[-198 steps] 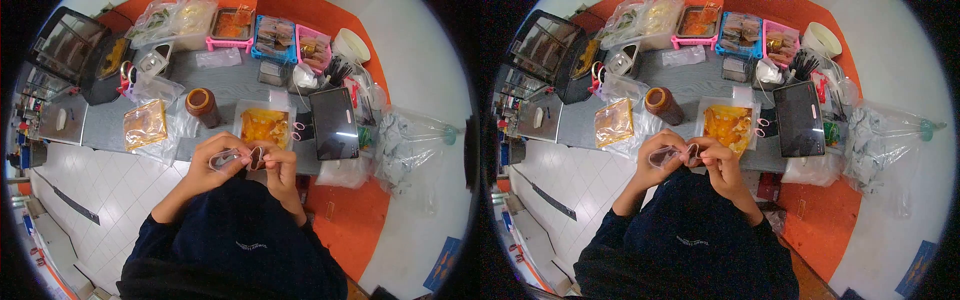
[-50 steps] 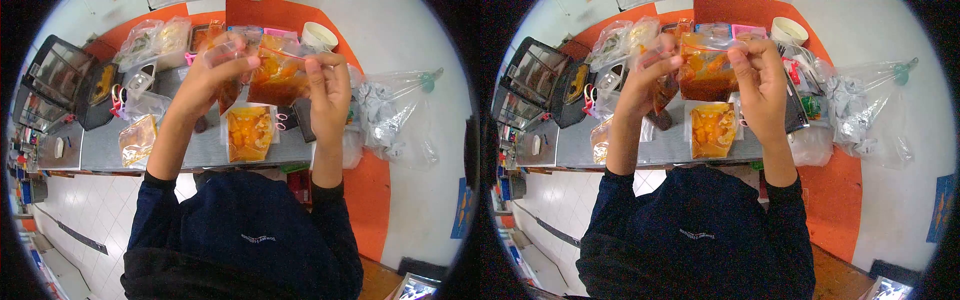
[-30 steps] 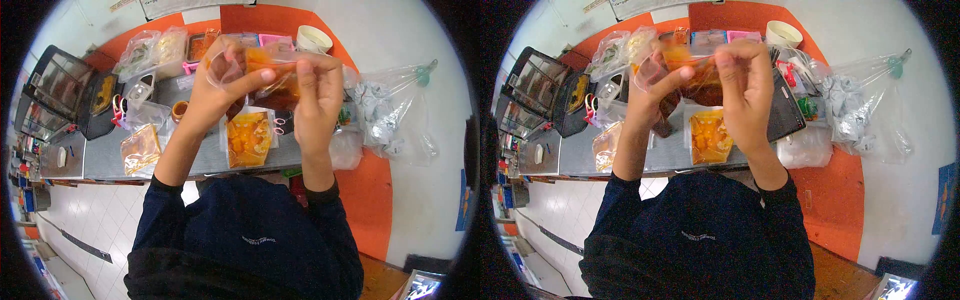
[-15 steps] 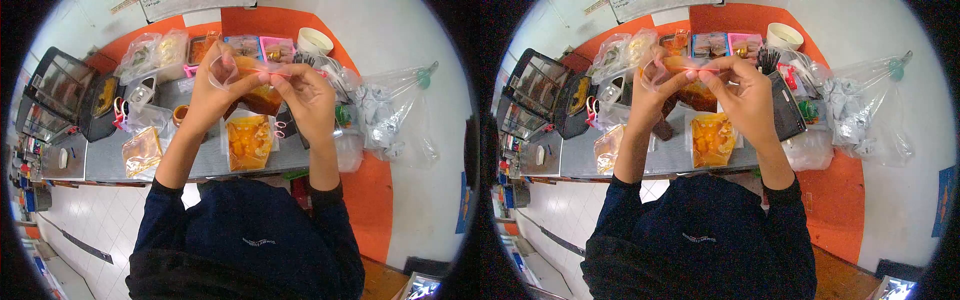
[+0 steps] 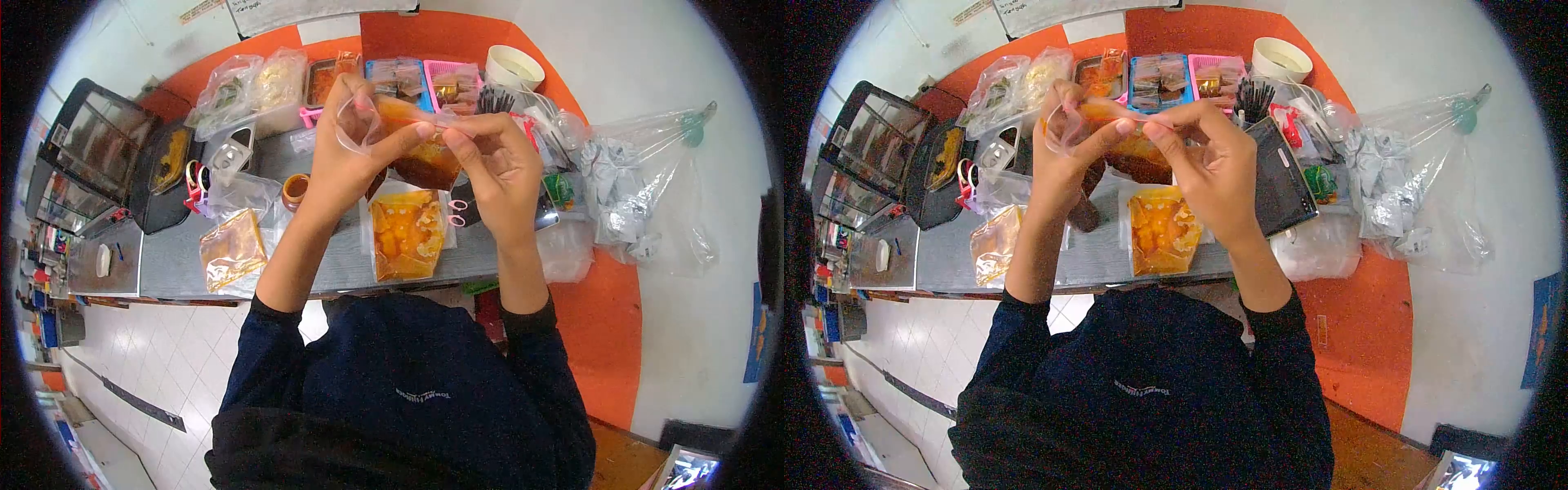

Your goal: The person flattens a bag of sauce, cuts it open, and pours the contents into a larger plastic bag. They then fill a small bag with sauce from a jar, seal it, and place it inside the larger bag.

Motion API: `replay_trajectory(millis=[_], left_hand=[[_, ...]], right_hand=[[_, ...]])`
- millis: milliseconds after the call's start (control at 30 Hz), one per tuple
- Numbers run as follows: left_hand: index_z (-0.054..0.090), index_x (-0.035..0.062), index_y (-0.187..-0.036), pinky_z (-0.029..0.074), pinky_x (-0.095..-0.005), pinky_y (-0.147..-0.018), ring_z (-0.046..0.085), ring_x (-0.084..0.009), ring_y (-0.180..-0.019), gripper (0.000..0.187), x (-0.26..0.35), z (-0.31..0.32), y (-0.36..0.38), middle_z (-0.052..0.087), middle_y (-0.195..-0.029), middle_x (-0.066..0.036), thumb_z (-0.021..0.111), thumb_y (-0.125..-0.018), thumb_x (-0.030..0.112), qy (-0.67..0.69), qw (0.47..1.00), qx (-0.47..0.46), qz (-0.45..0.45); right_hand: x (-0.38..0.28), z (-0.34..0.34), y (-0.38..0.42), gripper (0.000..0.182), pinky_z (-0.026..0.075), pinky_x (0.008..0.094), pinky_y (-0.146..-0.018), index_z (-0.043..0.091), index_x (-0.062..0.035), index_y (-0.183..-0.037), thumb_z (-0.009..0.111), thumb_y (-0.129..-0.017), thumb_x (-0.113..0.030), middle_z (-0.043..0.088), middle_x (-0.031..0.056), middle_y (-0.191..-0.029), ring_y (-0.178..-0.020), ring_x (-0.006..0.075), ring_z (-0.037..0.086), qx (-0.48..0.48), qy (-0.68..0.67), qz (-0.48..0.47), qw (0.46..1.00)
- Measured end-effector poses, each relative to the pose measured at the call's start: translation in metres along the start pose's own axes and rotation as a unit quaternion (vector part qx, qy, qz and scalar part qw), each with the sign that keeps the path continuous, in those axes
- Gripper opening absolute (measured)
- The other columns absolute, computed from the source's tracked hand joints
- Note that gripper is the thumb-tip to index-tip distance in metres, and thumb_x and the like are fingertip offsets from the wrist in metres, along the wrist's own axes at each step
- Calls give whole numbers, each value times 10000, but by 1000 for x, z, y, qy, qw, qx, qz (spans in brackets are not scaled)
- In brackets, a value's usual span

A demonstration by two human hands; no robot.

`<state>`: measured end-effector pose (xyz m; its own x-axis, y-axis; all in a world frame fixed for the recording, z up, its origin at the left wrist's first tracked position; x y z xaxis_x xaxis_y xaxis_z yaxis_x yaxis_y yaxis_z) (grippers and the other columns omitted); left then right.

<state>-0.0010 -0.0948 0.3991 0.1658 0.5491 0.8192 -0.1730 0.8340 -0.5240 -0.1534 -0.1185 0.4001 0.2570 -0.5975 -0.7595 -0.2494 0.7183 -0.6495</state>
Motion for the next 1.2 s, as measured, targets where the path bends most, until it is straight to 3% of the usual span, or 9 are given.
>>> replay_trajectory(millis=[267, 400, 467, 600, 800, 867, 900, 967, 1200], left_hand=[[324, 106, -870, 478, -207, -649, 616, -113, -778, 454, 9, -8, 8, 637, -842, -88, 732, -750, -53, -76, 996, 38, 18], [322, 105, -880, 495, -219, -648, 628, -130, -763, 454, 15, -5, 10, 664, -846, -130, 730, -754, -50, -23, 999, 34, 8], [333, 121, -887, 447, -202, -642, 575, -82, -732, 436, 17, -5, 11, 680, -830, -92, 720, -746, -19, -21, 999, 32, 21], [331, 122, -890, 439, -198, -621, 571, -82, -708, 442, 20, -5, 11, 675, -815, -83, 719, -744, -31, -13, 999, 30, 31], [347, 102, -863, 482, -231, -614, 606, -121, -675, 427, 11, -8, 3, 664, -785, -111, 735, -748, -35, -3, 999, 34, 10], [353, 106, -853, 445, -217, -576, 570, -98, -627, 420, 4, -9, -4, 642, -736, -67, 747, -750, 3, -41, 999, 21, -6], [353, 106, -853, 445, -217, -576, 570, -98, -627, 420, 5, -7, -6, 642, -736, -67, 747, -750, 3, -40, 999, 20, -6], [356, 112, -845, 404, -200, -534, 536, -78, -597, 422, 4, -7, -11, 626, -714, -44, 758, -748, 31, -62, 997, 29, -43], [355, 120, -844, 385, -188, -482, 511, -55, -584, 429, 3, -4, -20, 627, -721, -40, 760, -740, 25, -37, 999, 23, 6]], right_hand=[[-13, 3, 8, 58, 477, 212, -674, 593, 7, -891, 629, -882, -38, 630, 53, -844, -757, 71, 578, 26, 30, -76, 996], [-18, 0, 13, 57, 477, 209, -681, 591, 10, -897, 629, -878, -29, 626, 60, -854, -757, 75, 576, 44, 21, -83, 995], [-19, 1, 15, 83, 457, 228, -771, 550, 3, -944, 606, -883, 12, 617, 95, -952, -856, 114, 573, 19, 59, -78, 995], [-22, -3, 16, 65, 477, 206, -679, 588, 15, -914, 626, -882, -28, 620, 64, -875, -768, 80, 577, 52, 43, -106, 992], [-14, -12, 10, 148, 477, 224, -743, 560, 8, -978, 648, -870, -42, 611, 54, -900, -814, 88, 577, 23, 44, -23, 998], [8, -12, 6, 296, 485, 245, -811, 506, -3, -1088, 673, -845, -25, 592, 44, -925, -897, 108, 587, -8, -36, 111, 993], [8, -11, 6, 296, 485, 245, -811, 506, -3, -1088, 673, -845, -25, 592, 44, -925, -897, 108, 587, -7, -35, 110, 993], [6, 11, 7, 424, 491, 265, -856, 457, -15, -1170, 695, -818, -5, 586, 44, -985, -982, 130, 585, -113, -104, 107, 982], [15, 5, 9, 432, 489, 264, -854, 466, 9, -1194, 694, -831, -42, 597, 75, -1091, -1006, 130, 580, -118, -90, 107, 983]])
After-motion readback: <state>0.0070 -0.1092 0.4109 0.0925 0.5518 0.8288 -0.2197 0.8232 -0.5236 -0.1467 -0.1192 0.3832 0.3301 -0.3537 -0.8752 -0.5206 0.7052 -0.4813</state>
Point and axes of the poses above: each hand's wrist, its own y-axis away from the middle knuckle, its own z-axis out of the palm, x = y × z, the point moved 8 cm from there along -y, towards the middle knuckle
